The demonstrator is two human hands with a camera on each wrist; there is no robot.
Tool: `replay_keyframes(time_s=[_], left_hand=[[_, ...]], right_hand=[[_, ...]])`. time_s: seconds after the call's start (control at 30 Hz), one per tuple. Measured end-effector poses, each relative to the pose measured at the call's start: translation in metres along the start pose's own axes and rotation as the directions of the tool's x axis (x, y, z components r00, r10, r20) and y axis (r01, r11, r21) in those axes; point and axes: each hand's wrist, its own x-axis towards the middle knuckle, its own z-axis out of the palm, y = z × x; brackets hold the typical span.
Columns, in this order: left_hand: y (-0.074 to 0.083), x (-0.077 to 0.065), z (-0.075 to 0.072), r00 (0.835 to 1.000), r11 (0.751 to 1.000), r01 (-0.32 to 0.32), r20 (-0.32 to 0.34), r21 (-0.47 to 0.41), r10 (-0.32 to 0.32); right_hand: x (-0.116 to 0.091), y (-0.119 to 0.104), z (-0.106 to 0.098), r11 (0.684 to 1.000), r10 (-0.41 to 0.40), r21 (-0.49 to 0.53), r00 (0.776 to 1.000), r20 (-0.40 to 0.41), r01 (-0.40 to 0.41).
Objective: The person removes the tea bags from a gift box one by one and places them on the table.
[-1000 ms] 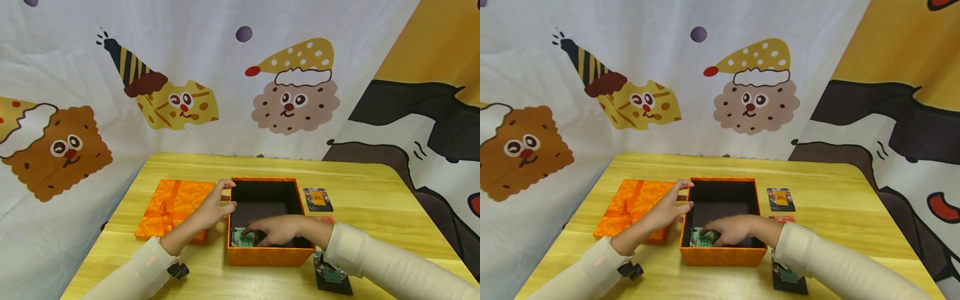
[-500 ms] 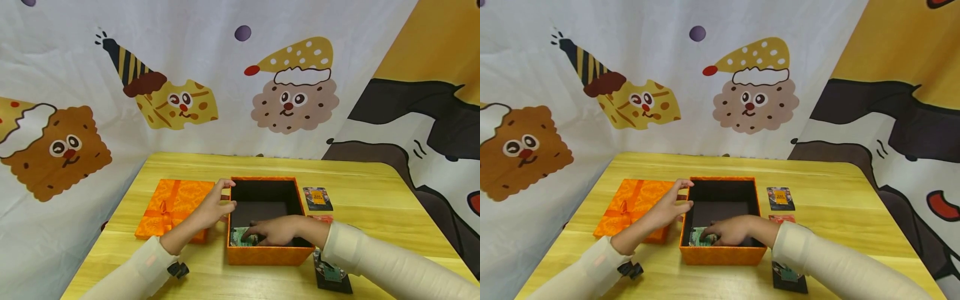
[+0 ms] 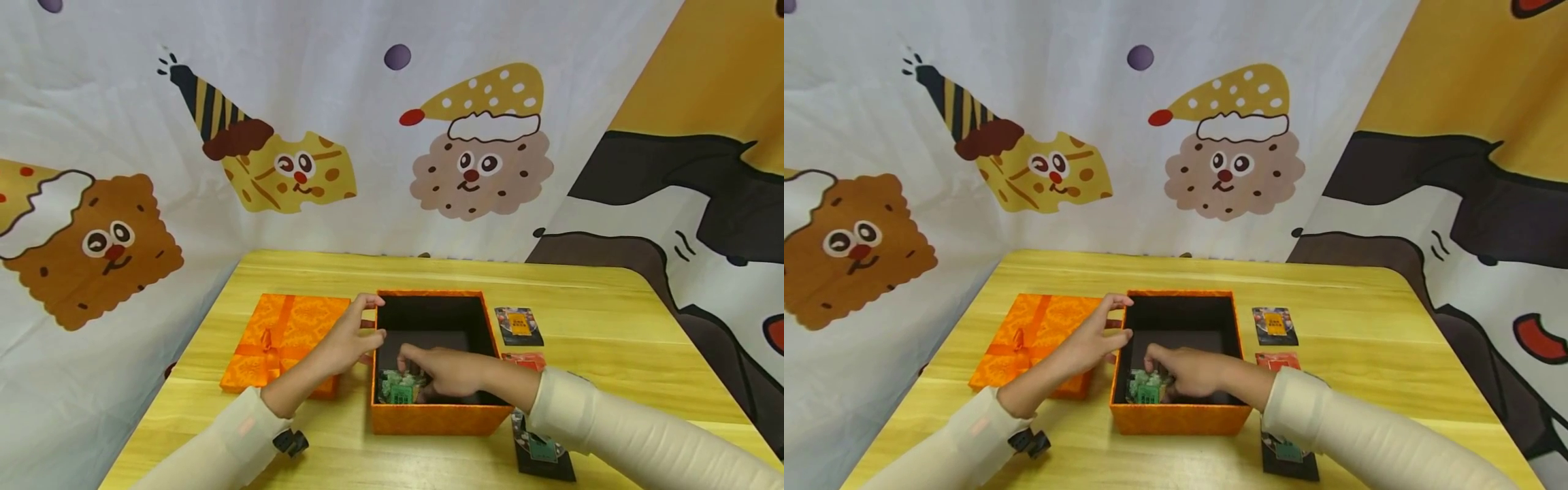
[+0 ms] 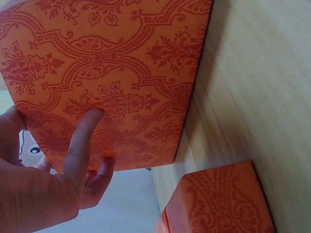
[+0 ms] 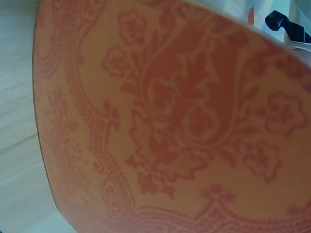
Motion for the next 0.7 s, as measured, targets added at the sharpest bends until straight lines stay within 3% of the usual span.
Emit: replay_keyframes(time_s=[0.1,0.3,0.53,0.7], left_hand=[[-0.0006,0.0005,-0.0002,1.000,1.000,-0.001,0.003,0.000,0.001],[-0.0009,0.0013,-0.0001,1.000,1.000,0.000,-0.001,-0.005,0.000],[-0.0002,0.0012,0.0004,1.000,1.000,0.002,-0.005,-0.007,-0.002],[0.0002,0.0011,0.0011,1.000,1.000,0.007,-0.015,0.002,-0.007]], right_hand=[[-0.0007,-0.0008,-0.0006,0.999,0.005,0.049,1.000,-0.008,-0.005],[-0.0001,0.0006,-0.0036,0.999,0.002,0.053,0.999,-0.045,0.000],[-0.0021,-0.0012,-0.0039,0.954,0.080,0.297,0.989,-0.121,-0.041],[-0.0045,-0.0035,-0.0054,0.931,0.087,0.363,0.989,-0.122,-0.037]])
